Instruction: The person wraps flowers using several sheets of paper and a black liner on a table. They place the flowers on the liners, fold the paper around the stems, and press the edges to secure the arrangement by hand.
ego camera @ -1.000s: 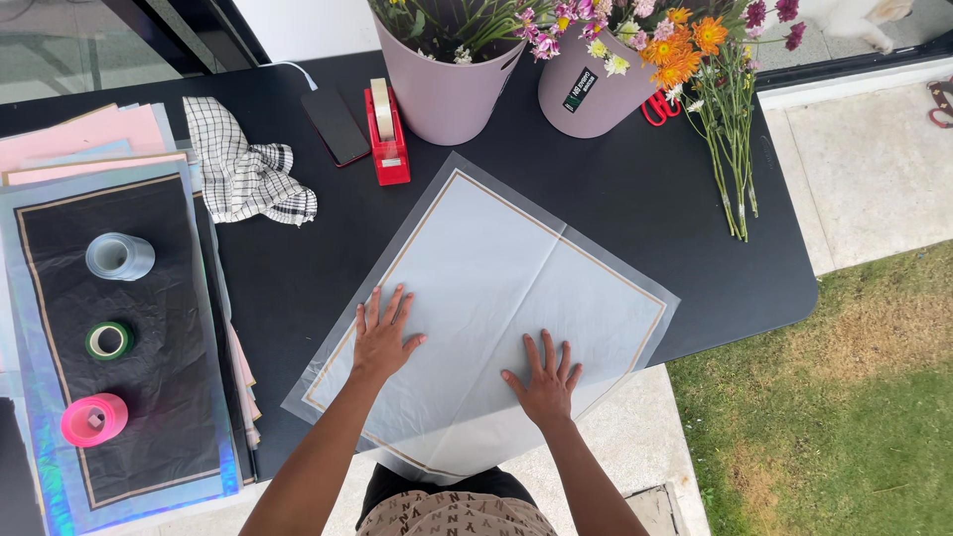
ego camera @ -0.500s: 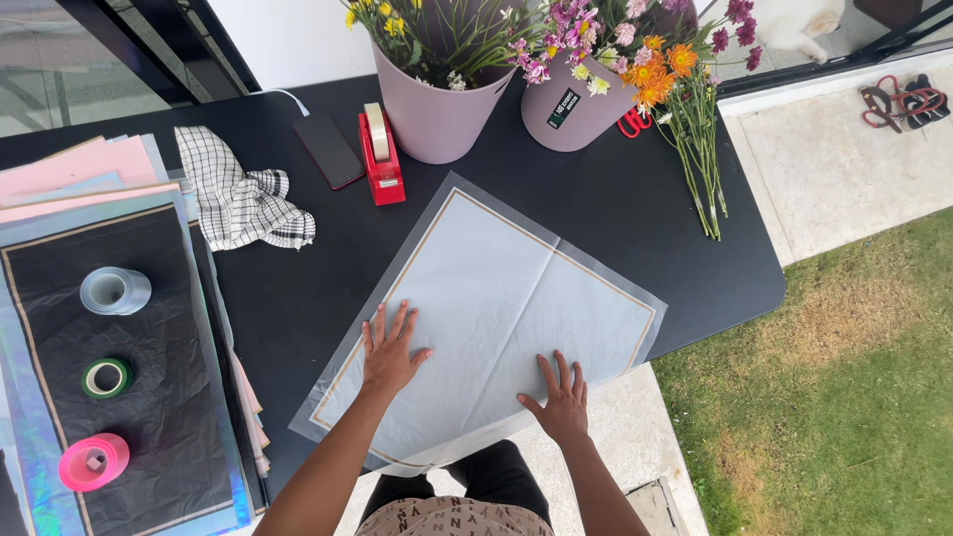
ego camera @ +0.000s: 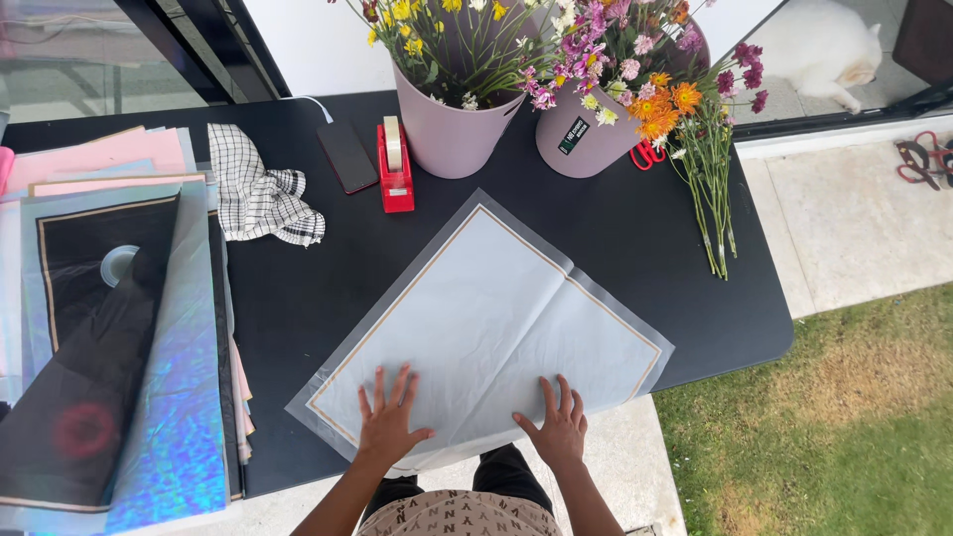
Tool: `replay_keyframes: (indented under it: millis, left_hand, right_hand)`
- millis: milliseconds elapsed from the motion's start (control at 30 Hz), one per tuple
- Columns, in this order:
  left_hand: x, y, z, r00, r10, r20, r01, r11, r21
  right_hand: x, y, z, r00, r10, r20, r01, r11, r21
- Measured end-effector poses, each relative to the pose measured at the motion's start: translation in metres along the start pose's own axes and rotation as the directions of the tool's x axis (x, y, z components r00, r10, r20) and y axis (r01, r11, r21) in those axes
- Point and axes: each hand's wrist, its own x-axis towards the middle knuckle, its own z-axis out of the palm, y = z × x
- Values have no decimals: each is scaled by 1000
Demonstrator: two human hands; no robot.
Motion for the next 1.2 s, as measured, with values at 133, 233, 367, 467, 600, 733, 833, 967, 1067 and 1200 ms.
replay_keyframes:
  millis: [133,233,367,467,600,733,833,967,1067,1200]
  left_hand:
    - [2,10,46,990,-99,-96,113,980,163]
    - [5,26,67,930,-145,-337,252,921,298]
    - [7,46,70,908,-214,-361,323,906,275]
    - [7,57,70,919,-262,-294,339,906,254]
    - [4,66,56,925,-336,-179,368,909,197]
    - [-1,66,51,930,-354,-102,361,931,58]
    - [-4,62,67,923,-366,-116,370,929,12]
    - [-11,56,79,930,-324,-171,342,936,85]
    - [-16,53,80,935,-317,-157,338,932,130]
    - [-27,47,75,931,-344,-120,362,914,185]
  right_hand:
    - [12,31,-10,996,-78,51,81,995,-62]
    - [28,61,-22,994,-111,15,112,992,-65]
    - [54,104,-27,984,-177,-2,175,977,-124]
    - [60,120,-35,977,-212,-7,208,965,-157]
    - [63,134,-34,982,-190,18,191,977,-90]
    - [62,133,-39,981,-187,42,190,979,-76]
    - [61,138,-37,979,-201,14,202,978,-58]
    - [56,143,-39,991,-129,30,130,990,-52]
    - [54,152,-30,994,-107,17,107,993,-50]
    - [46,148,-22,991,-131,9,131,991,-13]
